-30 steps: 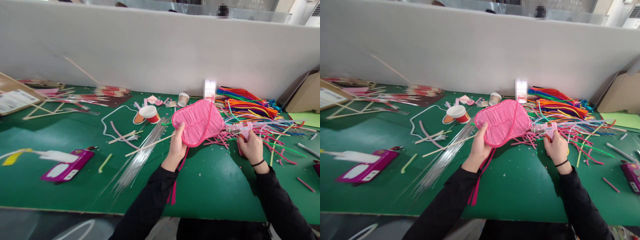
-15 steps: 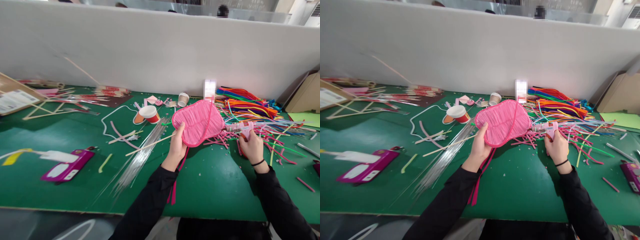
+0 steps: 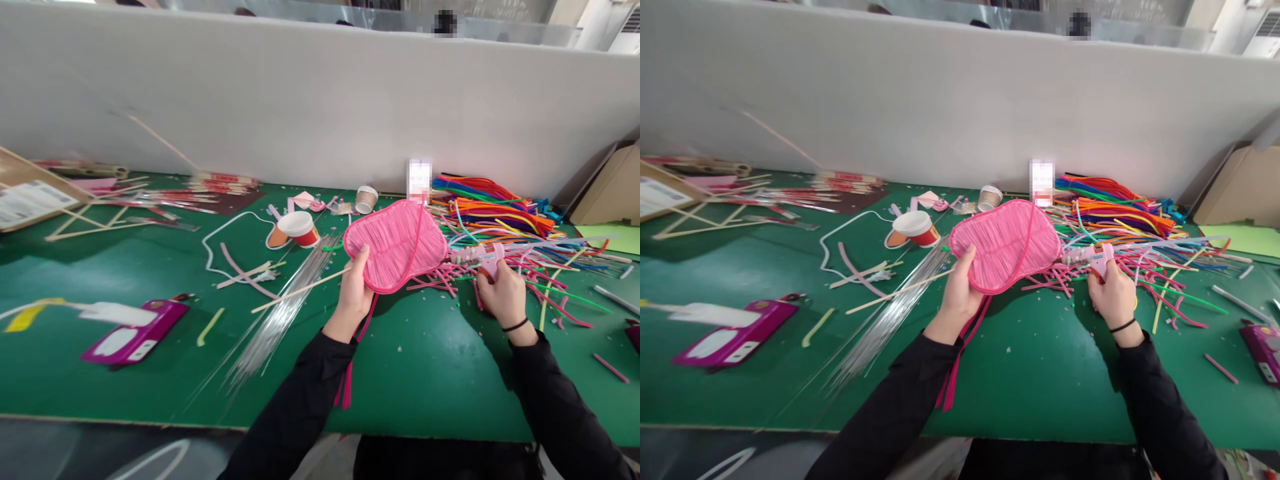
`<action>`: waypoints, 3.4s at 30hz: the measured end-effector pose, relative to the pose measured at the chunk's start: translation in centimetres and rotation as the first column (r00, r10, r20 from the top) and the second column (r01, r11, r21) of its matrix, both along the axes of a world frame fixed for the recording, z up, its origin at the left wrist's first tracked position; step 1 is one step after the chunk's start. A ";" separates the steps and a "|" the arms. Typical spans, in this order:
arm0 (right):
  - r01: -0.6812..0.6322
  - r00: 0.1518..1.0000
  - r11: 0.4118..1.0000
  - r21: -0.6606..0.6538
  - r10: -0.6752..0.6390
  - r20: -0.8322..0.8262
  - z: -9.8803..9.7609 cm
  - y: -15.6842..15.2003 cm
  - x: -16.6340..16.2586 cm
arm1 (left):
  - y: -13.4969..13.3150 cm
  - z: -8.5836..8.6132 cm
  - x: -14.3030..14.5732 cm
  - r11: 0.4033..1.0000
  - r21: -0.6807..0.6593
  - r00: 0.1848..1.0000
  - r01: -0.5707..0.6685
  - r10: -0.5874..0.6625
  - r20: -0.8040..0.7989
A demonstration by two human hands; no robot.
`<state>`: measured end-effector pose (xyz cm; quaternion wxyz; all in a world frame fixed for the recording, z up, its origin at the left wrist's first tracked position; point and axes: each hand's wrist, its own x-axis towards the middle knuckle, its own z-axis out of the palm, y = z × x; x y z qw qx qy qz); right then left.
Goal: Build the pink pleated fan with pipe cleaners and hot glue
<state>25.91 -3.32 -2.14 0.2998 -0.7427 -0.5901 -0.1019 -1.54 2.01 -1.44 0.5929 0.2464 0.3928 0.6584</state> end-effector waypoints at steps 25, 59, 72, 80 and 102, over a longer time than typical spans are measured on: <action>0.015 1.000 0.997 0.075 -0.015 -0.004 0.1 0.0 0.5 | 0.0 0.2 0.0 1.000 0.012 1.000 0.003 -0.003 0.006; 0.043 0.999 0.996 0.079 -0.041 -0.026 0.2 0.1 0.7 | -0.2 0.4 0.2 1.000 -0.005 0.999 -0.003 0.004 0.033; 0.053 0.998 0.996 0.067 -0.051 -0.042 0.3 0.2 0.9 | -0.1 0.3 0.3 1.000 -0.007 0.998 -0.007 0.007 0.061; 0.058 0.996 0.996 0.073 -0.053 -0.071 0.3 0.3 0.9 | -0.1 0.3 0.3 1.000 -0.007 0.998 -0.004 0.005 0.070; 0.064 0.998 0.995 0.076 -0.061 -0.032 0.0 0.3 0.9 | -0.2 0.7 0.4 0.999 -0.022 0.998 -0.023 0.024 0.060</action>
